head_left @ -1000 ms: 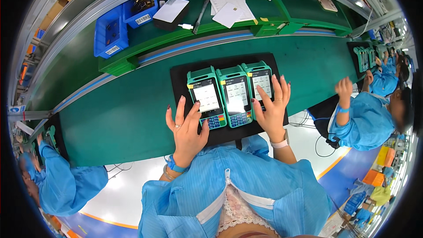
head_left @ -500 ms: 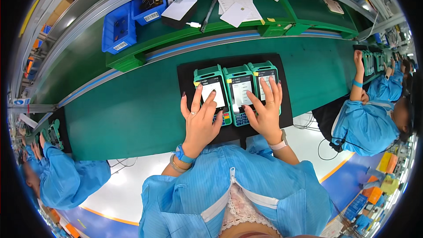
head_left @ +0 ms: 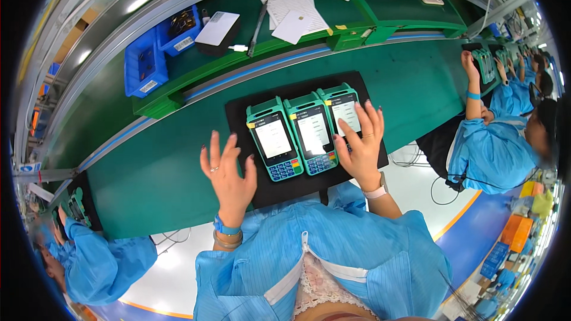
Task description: The person tests handheld payment terminals along an assembly line by tapping their touchscreens, pressing keypad buttons, and swiping cards through them before sliding the devices down the workstation to a coworker.
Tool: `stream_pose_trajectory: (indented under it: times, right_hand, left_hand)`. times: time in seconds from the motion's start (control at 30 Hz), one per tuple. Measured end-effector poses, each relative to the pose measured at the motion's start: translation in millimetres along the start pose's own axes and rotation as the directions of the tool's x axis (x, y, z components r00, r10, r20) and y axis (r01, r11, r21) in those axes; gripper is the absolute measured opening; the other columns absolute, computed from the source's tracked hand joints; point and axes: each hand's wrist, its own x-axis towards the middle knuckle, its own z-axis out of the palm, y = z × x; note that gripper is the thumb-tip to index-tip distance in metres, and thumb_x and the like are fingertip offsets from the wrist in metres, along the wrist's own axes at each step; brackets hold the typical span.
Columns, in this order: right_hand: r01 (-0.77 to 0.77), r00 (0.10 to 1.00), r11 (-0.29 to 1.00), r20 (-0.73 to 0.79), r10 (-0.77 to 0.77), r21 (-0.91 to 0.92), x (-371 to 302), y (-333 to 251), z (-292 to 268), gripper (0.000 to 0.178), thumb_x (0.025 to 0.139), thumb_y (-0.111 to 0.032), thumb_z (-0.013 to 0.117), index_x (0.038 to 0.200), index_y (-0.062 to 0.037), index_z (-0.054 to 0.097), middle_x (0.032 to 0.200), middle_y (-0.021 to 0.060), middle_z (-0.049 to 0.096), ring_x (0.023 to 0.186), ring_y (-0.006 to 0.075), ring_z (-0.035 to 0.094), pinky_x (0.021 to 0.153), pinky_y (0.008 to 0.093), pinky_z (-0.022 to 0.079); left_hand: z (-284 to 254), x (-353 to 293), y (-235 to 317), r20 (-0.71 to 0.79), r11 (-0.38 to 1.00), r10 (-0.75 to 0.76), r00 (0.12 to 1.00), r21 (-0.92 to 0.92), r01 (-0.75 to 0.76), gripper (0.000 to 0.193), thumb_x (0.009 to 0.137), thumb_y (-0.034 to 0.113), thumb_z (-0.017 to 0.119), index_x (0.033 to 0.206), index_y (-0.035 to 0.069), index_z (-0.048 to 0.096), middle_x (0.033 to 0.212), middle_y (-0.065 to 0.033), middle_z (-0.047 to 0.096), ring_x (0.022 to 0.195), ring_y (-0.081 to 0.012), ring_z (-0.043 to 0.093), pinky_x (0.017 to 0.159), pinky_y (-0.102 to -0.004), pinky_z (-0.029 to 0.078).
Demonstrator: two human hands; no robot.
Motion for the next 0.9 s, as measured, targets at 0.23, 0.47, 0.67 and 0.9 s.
stream_pose_trajectory:
  times: [0.23, 0.47, 0.67, 0.9]
  right_hand:
    - [-0.107, 0.994, 0.99, -0.01, 0.106, -0.087, -3.5, 20.4, -1.4, 0.034, 0.081, -0.019, 0.074, 0.112, -0.0056, 0.069, 0.141, 0.0214, 0.049, 0.137, 0.0433, 0.036, 0.112, 0.0603, 0.026]
    - [-0.214, 0.937, 0.973, -0.3, 0.18, -0.084, -13.2, 74.5, -11.5, 0.035, 0.08, -0.004, 0.069, 0.115, -0.0047, 0.065, 0.131, 0.0134, 0.058, 0.128, 0.0345, 0.051, 0.112, 0.0562, 0.033]
    - [-0.589, 0.707, 0.803, -0.537, 0.459, -0.089, -55.4, 165.7, -42.4, 0.035, 0.097, -0.017, 0.06, 0.128, -0.0008, 0.058, 0.13, 0.0182, 0.058, 0.122, 0.0367, 0.052, 0.107, 0.0446, 0.039]
    - [-0.651, 0.578, 0.758, -0.626, 0.523, 0.033, -89.0, 172.2, -54.3, 0.039, 0.097, -0.016, 0.061, 0.131, 0.0007, 0.054, 0.132, 0.0191, 0.055, 0.124, 0.0363, 0.05, 0.106, 0.0443, 0.04]
  left_hand:
    - [0.7, -9.0, -18.5, 0.011, 0.997, -0.051, 0.999, 0.066, 0.05, 0.028, 0.083, 0.004, 0.068, 0.108, 0.001, 0.054, 0.132, -0.0126, 0.061, 0.134, -0.0384, 0.048, 0.11, -0.051, 0.033]
    - [-0.3, -24.6, -24.3, 0.15, 0.957, -0.288, 0.946, 0.027, 0.288, 0.042, 0.084, 0.005, 0.068, 0.123, 0.0, 0.053, 0.139, -0.0197, 0.054, 0.093, -0.0324, 0.063, 0.076, -0.0353, 0.053]
    - [10.6, -40.1, -26.4, 0.441, 0.915, -0.237, 0.865, -0.198, 0.352, 0.062, 0.08, -0.003, 0.067, 0.139, 0.003, 0.05, 0.149, -0.0254, 0.045, 0.062, -0.0123, 0.053, 0.059, -0.0263, 0.048]
    - [55.3, -3.2, 5.6, 0.664, 0.693, 0.058, 0.746, -0.564, 0.448, 0.063, 0.085, -0.011, 0.057, 0.145, 0.005, 0.041, 0.142, -0.0185, 0.048, 0.078, -0.0091, 0.06, 0.068, -0.0233, 0.052]
